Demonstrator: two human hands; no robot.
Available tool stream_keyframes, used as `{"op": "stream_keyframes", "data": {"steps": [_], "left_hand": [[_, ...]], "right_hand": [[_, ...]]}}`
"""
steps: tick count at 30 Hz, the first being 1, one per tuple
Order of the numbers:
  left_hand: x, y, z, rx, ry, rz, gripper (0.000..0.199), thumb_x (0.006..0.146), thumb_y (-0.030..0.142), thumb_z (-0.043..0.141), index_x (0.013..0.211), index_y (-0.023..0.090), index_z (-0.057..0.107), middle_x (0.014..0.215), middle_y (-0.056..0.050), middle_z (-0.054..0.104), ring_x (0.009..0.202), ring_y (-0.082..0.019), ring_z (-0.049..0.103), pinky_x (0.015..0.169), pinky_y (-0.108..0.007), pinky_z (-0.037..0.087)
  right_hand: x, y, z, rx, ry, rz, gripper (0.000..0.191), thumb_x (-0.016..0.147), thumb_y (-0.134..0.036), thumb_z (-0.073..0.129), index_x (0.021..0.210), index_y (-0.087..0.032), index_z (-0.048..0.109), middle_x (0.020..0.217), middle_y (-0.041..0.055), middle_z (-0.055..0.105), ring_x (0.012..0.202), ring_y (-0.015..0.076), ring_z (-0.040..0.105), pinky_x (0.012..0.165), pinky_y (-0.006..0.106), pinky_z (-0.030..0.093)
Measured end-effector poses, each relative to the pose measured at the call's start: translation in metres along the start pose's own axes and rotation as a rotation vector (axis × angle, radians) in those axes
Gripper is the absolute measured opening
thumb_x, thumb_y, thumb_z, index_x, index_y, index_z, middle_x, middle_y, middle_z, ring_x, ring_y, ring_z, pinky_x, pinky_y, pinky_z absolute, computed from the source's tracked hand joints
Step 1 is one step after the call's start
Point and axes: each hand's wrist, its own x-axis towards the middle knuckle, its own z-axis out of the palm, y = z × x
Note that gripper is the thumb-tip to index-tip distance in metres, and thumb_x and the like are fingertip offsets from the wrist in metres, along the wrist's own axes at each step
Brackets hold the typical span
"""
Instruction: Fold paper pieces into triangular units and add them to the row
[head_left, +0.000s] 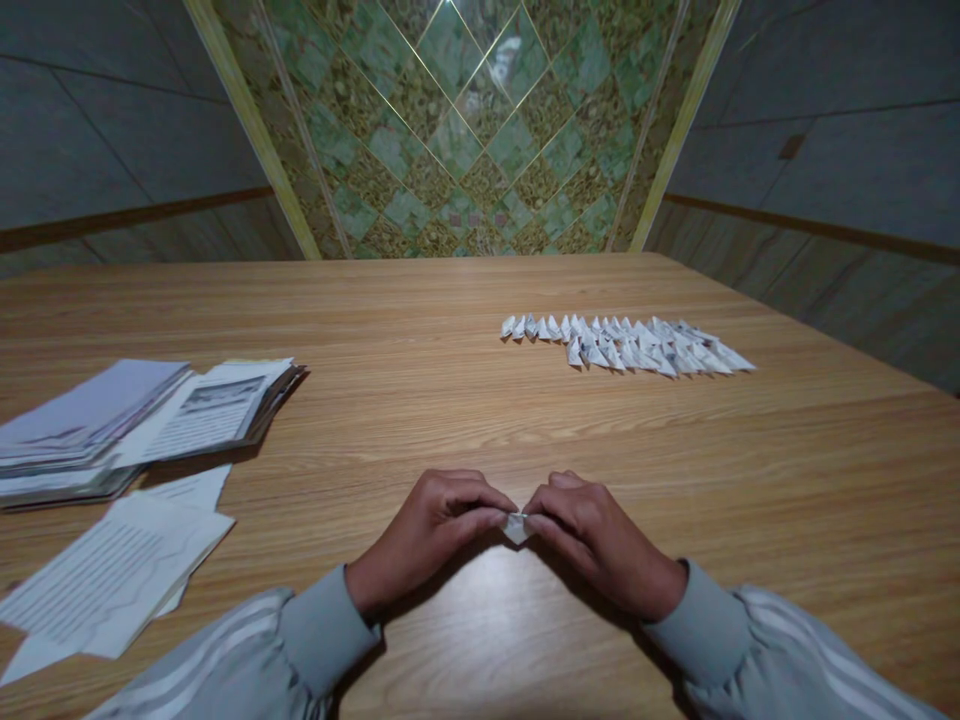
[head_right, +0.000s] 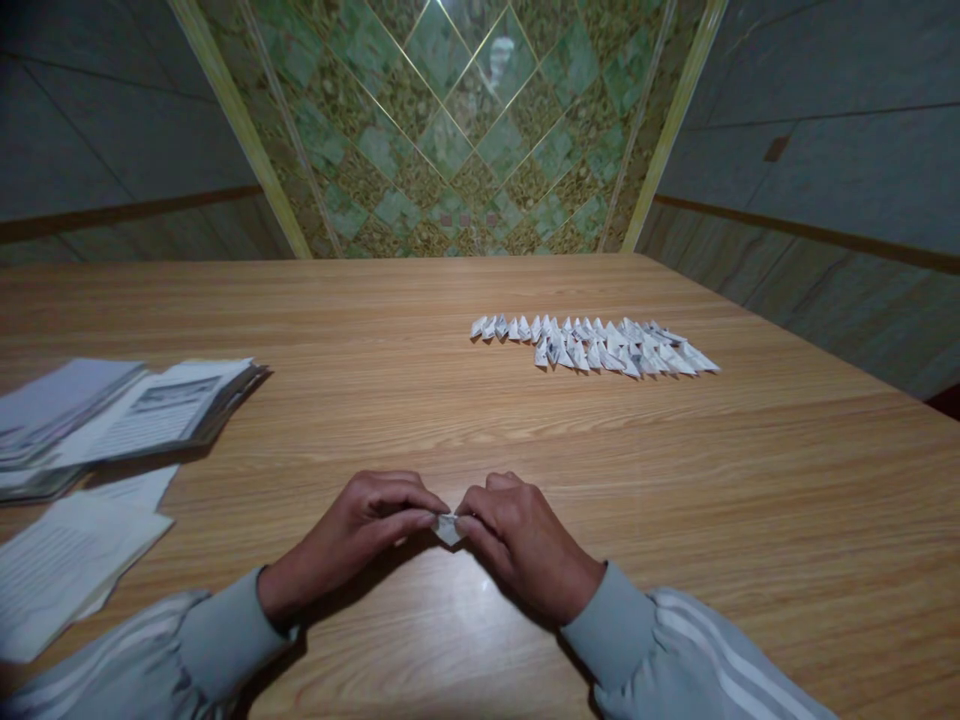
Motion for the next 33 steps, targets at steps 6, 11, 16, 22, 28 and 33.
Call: {"op": "stream_keyframes", "data": {"steps": [6,11,16,22,28,33], "left_hand": [[0.001,-0.002,-0.005,-0.105,0.039,-0.118,0.014,0.085,0.022,0.067,0.081,0.017,0.079,0.07,-0.003,0.075,0.063,-0.015,0.064,0.06,-0.023,0.046],[0.0,0.004,0.0,-0.024,0.086,-0.07,0.018,0.089,0.024,0.063,0.081,0.018,0.077,0.076,-0.003,0.076,0.07,-0.017,0.068,0.067,-0.025,0.049],[-0.006,0.01,0.015,0.027,0.373,-0.127,0.017,0.091,0.026,0.059,0.102,0.019,0.07,0.082,-0.003,0.074,0.072,-0.018,0.067,0.065,-0.026,0.049],[-0.012,0.02,0.035,-0.275,0.188,-0.206,0.012,0.091,0.027,0.062,0.098,0.02,0.068,0.092,-0.004,0.072,0.083,-0.018,0.068,0.073,-0.027,0.051],[-0.009,0.016,0.037,-0.472,0.313,-0.322,0.016,0.083,0.028,0.073,0.087,0.017,0.063,0.081,-0.002,0.07,0.074,-0.016,0.067,0.067,-0.026,0.05],[-0.009,0.015,0.037,-0.471,0.31,-0.295,0.018,0.084,0.03,0.073,0.087,0.017,0.061,0.082,-0.002,0.069,0.073,-0.015,0.066,0.067,-0.026,0.05]], "right_hand": [[0.001,-0.001,-0.002,0.035,0.006,0.026,0.025,0.102,-0.025,0.048,0.085,-0.017,0.065,0.076,0.0041,0.063,0.074,0.0182,0.057,0.067,0.028,0.037],[0.004,-0.004,0.0,0.032,-0.011,0.033,0.021,0.1,-0.021,0.047,0.087,-0.018,0.064,0.08,0.0042,0.066,0.075,0.0179,0.059,0.068,0.028,0.038],[0.006,-0.004,0.001,0.034,0.211,0.156,0.021,0.098,-0.02,0.049,0.08,-0.018,0.059,0.073,0.0021,0.062,0.07,0.0169,0.057,0.063,0.027,0.036],[0.006,-0.009,0.008,0.058,0.26,0.198,0.013,0.097,-0.021,0.049,0.089,-0.019,0.059,0.078,0.0025,0.065,0.073,0.018,0.06,0.066,0.028,0.039],[0.005,-0.016,0.011,0.073,0.096,0.081,0.012,0.1,-0.021,0.046,0.103,-0.019,0.058,0.095,0.0057,0.068,0.088,0.02,0.063,0.077,0.031,0.043],[0.004,-0.014,0.009,0.086,0.129,0.095,0.01,0.1,-0.022,0.049,0.101,-0.02,0.059,0.095,0.0056,0.067,0.088,0.0201,0.061,0.077,0.032,0.044]]}}
